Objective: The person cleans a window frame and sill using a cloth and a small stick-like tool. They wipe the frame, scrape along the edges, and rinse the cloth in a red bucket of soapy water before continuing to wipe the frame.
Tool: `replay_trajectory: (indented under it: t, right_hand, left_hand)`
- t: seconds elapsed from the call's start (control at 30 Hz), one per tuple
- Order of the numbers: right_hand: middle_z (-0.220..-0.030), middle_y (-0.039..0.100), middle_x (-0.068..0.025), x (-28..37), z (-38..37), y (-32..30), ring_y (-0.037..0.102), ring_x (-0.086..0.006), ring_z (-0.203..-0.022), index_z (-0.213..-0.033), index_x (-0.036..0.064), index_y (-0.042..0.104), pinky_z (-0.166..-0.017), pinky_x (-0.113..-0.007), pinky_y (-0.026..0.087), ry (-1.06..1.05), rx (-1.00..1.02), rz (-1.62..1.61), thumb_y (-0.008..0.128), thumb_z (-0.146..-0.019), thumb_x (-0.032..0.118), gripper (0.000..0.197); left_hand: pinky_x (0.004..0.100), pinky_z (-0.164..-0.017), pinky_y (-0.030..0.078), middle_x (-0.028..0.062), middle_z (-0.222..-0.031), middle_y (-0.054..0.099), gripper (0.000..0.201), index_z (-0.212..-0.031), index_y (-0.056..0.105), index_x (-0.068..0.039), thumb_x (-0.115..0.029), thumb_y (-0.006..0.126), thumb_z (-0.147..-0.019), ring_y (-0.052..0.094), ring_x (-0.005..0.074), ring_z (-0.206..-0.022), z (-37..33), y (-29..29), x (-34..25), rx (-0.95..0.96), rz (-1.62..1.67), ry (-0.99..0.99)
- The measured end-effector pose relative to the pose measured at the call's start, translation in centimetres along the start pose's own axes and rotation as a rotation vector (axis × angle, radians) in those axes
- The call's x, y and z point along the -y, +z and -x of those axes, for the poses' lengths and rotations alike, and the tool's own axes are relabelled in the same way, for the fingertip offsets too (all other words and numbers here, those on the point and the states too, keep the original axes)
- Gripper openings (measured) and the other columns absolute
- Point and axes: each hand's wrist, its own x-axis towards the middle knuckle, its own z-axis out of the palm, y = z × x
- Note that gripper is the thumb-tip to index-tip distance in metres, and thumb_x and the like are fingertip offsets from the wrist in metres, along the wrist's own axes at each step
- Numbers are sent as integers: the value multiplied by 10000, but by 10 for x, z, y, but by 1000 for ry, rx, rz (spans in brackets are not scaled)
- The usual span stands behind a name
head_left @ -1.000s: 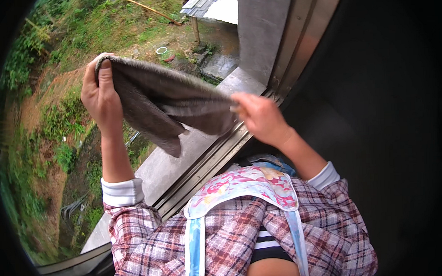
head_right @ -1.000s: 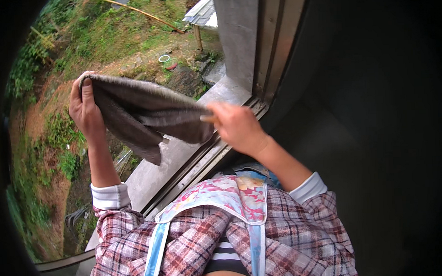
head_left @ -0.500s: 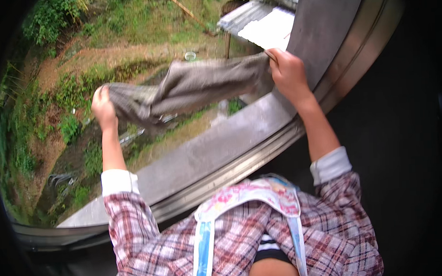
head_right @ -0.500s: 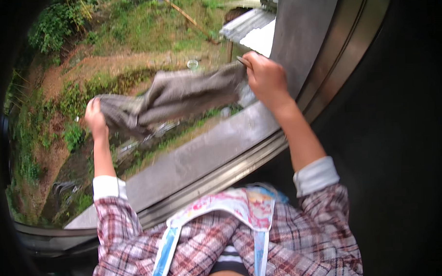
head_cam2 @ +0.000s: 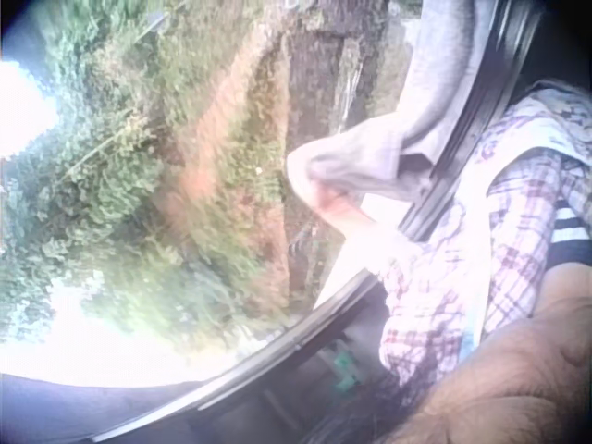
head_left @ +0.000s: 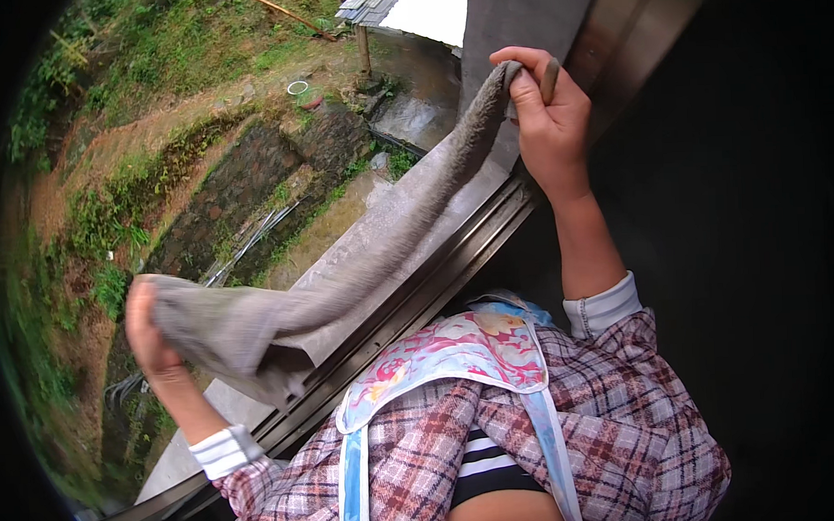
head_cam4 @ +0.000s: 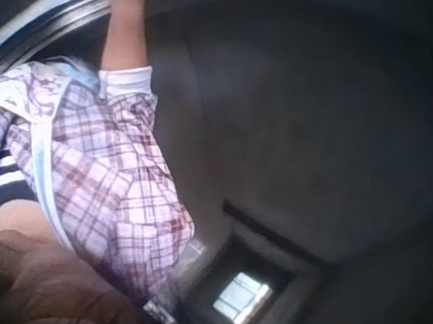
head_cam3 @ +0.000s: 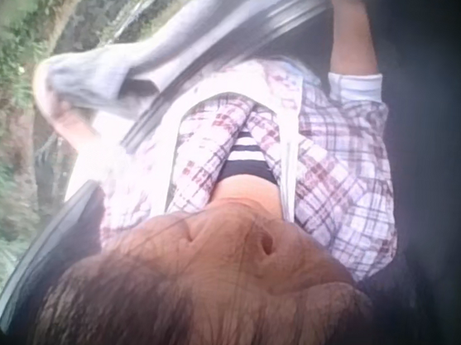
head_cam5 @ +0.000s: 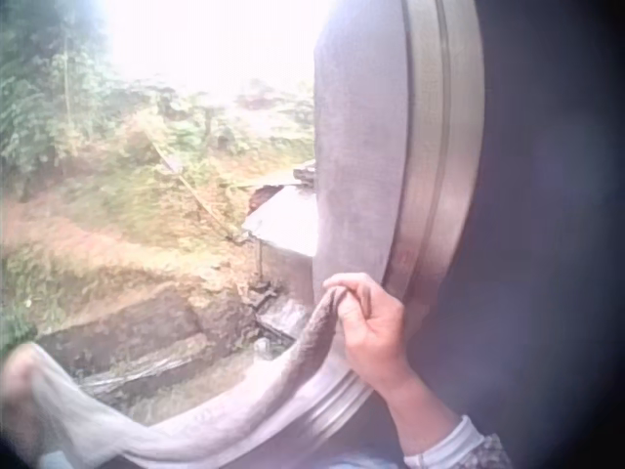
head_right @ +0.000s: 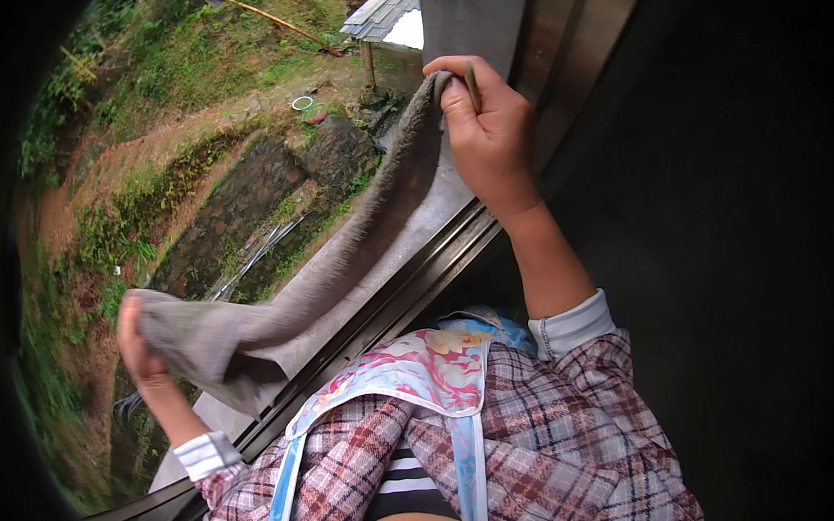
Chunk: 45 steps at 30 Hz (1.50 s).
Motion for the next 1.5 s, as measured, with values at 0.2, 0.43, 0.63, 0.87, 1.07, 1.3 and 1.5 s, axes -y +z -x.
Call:
replay_trajectory:
  t: [0.2, 0.43, 0.63, 0.87, 1.07, 1.3, 1.5]
  right_hand:
    - [-899, 666, -158, -5, 11, 0, 680, -322, -789, -1043, 75, 650, -689, -363, 531, -192, 85, 566, 647, -821, -15, 239]
    - [-912, 652, -134, -26, 39, -3, 665, -377, -850, -993, 62, 613, -709, -456, 544, 55, 299, 852, 665, -816, 68, 185]
    - [-936, 651, -135, -8, 77, -50, 678, -270, -798, -1125, 41, 641, -669, -337, 540, 69, 164, 435, 671, -801, -30, 333]
    - [-854, 656, -102, -37, 160, -93, 639, -160, -728, -1069, 6, 649, -639, -273, 500, 421, 108, 292, 662, -873, -13, 197]
    - [-816, 641, 1, -55, 204, -104, 550, -40, -722, -1072, -2, 660, -648, -215, 447, 575, 10, 115, 641, -918, 16, 156]
    - [-806, 641, 7, -57, 236, -118, 567, -48, -738, -1073, -5, 658, -669, -220, 461, 691, -8, 68, 630, -922, 19, 155]
    - [-887, 662, -22, -65, 262, -133, 625, -80, -832, -1103, -3, 651, -780, -233, 498, 825, 88, -37, 582, -947, 19, 172]
  left_hand:
    - [336, -917, 515, 146, -1116, 643, 264, -1154, 623, 2, -40, 639, -894, 653, 251, -1036, 22, 124, 107, 537, -1052, 550]
    - [457, -980, 468, 199, -1243, 583, 454, -1244, 555, -7, 38, 583, -793, 558, 404, -1132, 41, 293, 150, 1166, -738, 897]
    - [432, -919, 429, 203, -1201, 578, 389, -1181, 566, 42, -65, 543, -808, 539, 359, -1081, 49, 333, 193, 966, -1015, 1097]
    - [432, -942, 403, 231, -1185, 544, 440, -1208, 524, 81, -60, 542, -792, 513, 379, -1096, 63, 372, 222, 896, -1068, 1056]
    - [455, -967, 426, 268, -1206, 528, 511, -1251, 488, 111, -66, 591, -783, 507, 416, -1131, 75, 386, 232, 772, -1047, 1079]
    - [438, -817, 479, 210, -1022, 566, 343, -1070, 520, 59, -123, 620, -797, 562, 359, -952, 63, 401, 244, 800, -1289, 999]
    - [418, -781, 447, 196, -1013, 548, 395, -1052, 497, 43, -217, 662, -806, 544, 345, -935, 89, 405, 237, 584, -1168, 1017]
